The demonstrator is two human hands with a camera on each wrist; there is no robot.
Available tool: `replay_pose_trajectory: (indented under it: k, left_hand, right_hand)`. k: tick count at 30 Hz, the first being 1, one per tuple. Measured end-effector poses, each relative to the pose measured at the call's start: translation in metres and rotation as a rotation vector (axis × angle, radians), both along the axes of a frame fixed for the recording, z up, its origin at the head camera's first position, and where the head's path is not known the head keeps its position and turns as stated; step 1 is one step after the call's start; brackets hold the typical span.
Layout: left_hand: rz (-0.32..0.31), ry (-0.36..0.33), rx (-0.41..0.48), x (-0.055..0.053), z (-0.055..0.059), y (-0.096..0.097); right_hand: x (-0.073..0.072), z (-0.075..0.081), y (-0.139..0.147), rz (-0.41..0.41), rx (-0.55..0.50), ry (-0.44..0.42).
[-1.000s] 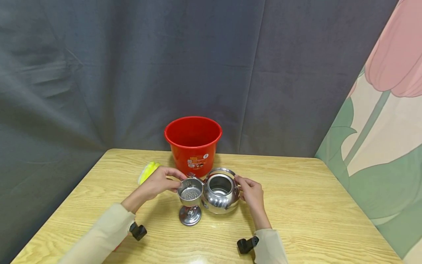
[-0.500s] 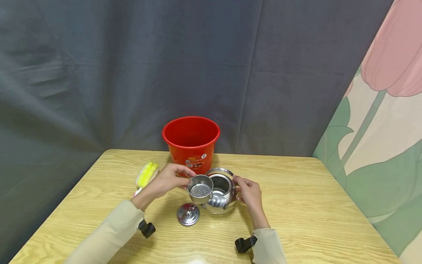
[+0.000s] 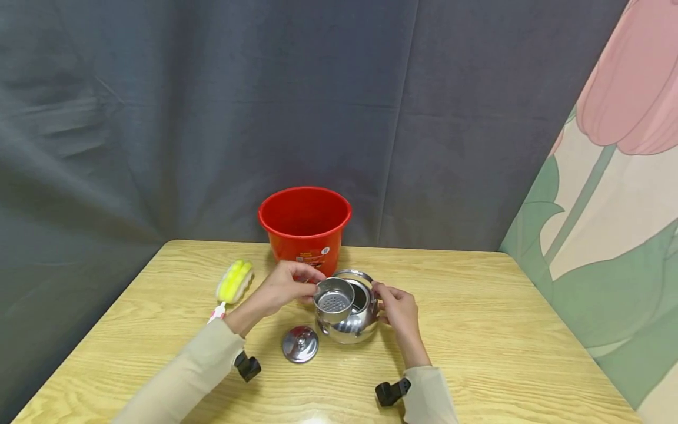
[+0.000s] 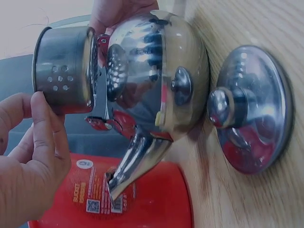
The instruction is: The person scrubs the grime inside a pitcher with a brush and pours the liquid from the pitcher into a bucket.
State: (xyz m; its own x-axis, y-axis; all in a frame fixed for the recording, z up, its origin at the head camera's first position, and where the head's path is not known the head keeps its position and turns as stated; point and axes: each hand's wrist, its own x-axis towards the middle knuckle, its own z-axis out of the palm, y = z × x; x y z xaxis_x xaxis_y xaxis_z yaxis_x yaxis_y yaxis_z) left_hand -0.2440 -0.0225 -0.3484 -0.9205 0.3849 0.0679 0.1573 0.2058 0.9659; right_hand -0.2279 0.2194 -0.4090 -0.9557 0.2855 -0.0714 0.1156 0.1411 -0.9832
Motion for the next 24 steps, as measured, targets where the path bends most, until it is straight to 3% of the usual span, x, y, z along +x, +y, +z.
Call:
replay_pose_trajectory:
  k: [10,24]
  left_hand:
    - [0.033,0.024,0.037,0.000,-0.001,0.014]
    - [0.097,0.049,0.022,0.000,-0.007,0.027]
  right_hand:
    - [0.002,0.001,0.001,0.008,0.013,0.001]
    - [0.000,-0.002,0.000,0.007,0.029,0.015]
